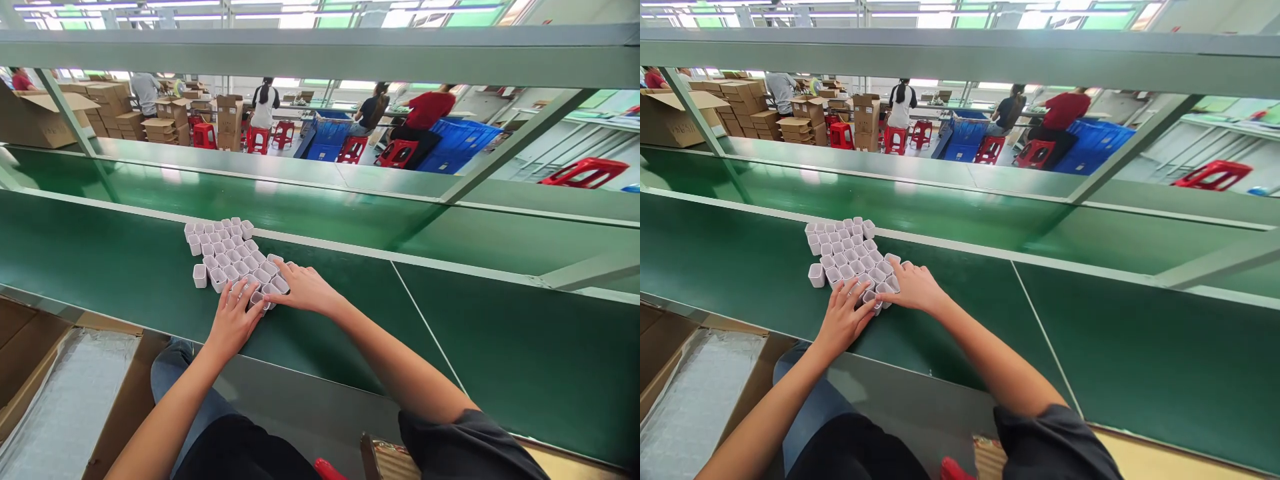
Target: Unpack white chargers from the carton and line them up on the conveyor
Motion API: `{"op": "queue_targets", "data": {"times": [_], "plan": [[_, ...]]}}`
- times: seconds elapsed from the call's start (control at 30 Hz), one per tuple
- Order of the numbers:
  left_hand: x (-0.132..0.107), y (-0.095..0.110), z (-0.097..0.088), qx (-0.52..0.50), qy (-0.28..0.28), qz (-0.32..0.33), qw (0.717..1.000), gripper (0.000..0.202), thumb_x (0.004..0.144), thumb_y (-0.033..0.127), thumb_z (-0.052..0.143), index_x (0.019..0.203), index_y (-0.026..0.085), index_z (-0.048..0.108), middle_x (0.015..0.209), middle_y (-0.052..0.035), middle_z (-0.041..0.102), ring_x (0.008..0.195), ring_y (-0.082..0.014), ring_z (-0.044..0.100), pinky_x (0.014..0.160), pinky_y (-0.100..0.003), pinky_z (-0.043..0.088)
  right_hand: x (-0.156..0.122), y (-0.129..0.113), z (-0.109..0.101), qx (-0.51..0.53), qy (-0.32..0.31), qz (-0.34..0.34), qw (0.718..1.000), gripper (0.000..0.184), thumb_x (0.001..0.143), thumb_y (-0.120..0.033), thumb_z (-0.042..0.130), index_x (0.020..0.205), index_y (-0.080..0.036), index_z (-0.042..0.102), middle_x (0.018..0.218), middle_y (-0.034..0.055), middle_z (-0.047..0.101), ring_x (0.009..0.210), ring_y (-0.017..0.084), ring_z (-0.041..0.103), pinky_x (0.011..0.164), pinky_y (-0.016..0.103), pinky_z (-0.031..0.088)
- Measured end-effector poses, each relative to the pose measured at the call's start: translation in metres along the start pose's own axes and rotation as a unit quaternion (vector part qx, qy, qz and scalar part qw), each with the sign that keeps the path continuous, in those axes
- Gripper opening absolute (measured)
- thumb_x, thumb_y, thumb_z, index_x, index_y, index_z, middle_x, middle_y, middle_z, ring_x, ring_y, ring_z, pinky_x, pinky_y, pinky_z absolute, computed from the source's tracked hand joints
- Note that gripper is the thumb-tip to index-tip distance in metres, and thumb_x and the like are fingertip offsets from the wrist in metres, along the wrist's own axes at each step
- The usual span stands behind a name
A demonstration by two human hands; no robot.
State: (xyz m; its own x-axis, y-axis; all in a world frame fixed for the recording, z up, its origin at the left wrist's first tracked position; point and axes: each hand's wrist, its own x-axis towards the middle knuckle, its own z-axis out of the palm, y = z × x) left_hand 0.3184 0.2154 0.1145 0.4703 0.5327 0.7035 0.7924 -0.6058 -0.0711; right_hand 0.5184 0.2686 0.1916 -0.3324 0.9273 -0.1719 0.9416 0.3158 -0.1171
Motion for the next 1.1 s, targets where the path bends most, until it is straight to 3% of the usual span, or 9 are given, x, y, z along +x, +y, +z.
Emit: {"op": "queue_targets", "data": {"times": [0.13,0.27,0.5,0.63,0.77,0.9,1.0,1.1], "plan": [[-0.003,0.0,-0.003,0.005,-0.015,-0.031,0.999,0.031,0.091,0.021,0.062,0.122,0.025,0.064,0.139,-0.0105,0.06,0.132,-0.0308,0.052,0.114,-0.054,0.039,0.004,-0.009,0.0,0.012,-0.025,0.02,0.999,0.104,0.085,-0.072,0.056,0.16,-0.014,0.015,0.139,0.0275,0.053,0.129,0.041,0.051,0.102,0.054,0.039],[-0.005,-0.003,-0.003,0.013,-0.012,-0.045,0.999,0.024,0.09,0.02,0.063,0.114,0.022,0.067,0.138,-0.0123,0.06,0.131,-0.0333,0.053,0.112,-0.056,0.041,0.005,-0.016,-0.002,0.023,-0.055,0.04,0.997,0.11,0.082,-0.071,0.06,0.161,-0.013,0.009,0.148,0.0303,0.042,0.137,0.043,0.043,0.105,0.057,0.037],[0.001,0.01,0.007,-0.004,-0.014,-0.004,1.0,0.027,0.092,0.017,0.061,0.117,0.026,0.067,0.14,-0.0056,0.061,0.132,-0.0281,0.054,0.113,-0.052,0.041,0.0,-0.005,-0.008,0.019,-0.092,0.016,0.995,0.108,0.082,-0.054,0.068,0.161,-0.015,0.006,0.14,0.0302,0.048,0.133,0.043,0.047,0.102,0.052,0.042],[0.001,0.017,0.006,-0.007,-0.015,-0.016,1.0,0.03,0.092,0.016,0.061,0.12,0.025,0.066,0.141,-0.0086,0.06,0.132,-0.0287,0.054,0.112,-0.052,0.041,0.004,-0.004,-0.001,0.018,-0.078,0.026,0.996,0.109,0.077,-0.05,0.072,0.161,-0.013,0.013,0.135,0.0288,0.051,0.128,0.044,0.05,0.099,0.049,0.044],[-0.008,0.014,-0.009,-0.018,-0.005,-0.046,0.999,0.034,0.091,0.02,0.062,0.124,0.026,0.065,0.141,-0.0102,0.058,0.133,-0.031,0.051,0.111,-0.052,0.041,0.006,0.002,0.001,0.048,-0.062,0.039,0.996,0.11,0.072,-0.041,0.074,0.16,-0.01,0.016,0.133,0.0251,0.052,0.123,0.04,0.055,0.1,0.045,0.045],[-0.028,0.003,-0.04,-0.067,0.015,-0.095,0.993,0.033,0.092,0.018,0.06,0.124,0.026,0.064,0.141,-0.0113,0.056,0.135,-0.0311,0.046,0.108,-0.049,0.043,-0.004,0.022,-0.023,0.155,0.001,0.047,0.987,0.11,0.068,-0.037,0.07,0.159,-0.01,0.015,0.141,0.0222,0.048,0.13,0.035,0.049,0.11,0.044,0.038],[-0.047,-0.008,-0.068,-0.112,0.044,-0.186,0.975,0.032,0.094,0.018,0.058,0.124,0.027,0.062,0.137,-0.0101,0.057,0.135,-0.0289,0.045,0.109,-0.049,0.042,-0.013,0.019,-0.048,0.345,0.028,-0.049,0.937,0.115,0.064,-0.044,0.071,0.16,-0.021,0.012,0.147,0.0151,0.047,0.131,0.033,0.05,0.111,0.046,0.038],[-0.063,-0.017,-0.102,-0.138,0.076,-0.278,0.948,0.038,0.095,0.026,0.059,0.132,0.028,0.053,0.137,-0.0103,0.057,0.132,-0.0276,0.047,0.11,-0.05,0.042,-0.012,-0.025,-0.056,0.532,-0.024,-0.152,0.833,0.115,0.064,-0.057,0.073,0.158,-0.03,0.014,0.14,0.0115,0.055,0.121,0.031,0.059,0.102,0.045,0.045]]}}
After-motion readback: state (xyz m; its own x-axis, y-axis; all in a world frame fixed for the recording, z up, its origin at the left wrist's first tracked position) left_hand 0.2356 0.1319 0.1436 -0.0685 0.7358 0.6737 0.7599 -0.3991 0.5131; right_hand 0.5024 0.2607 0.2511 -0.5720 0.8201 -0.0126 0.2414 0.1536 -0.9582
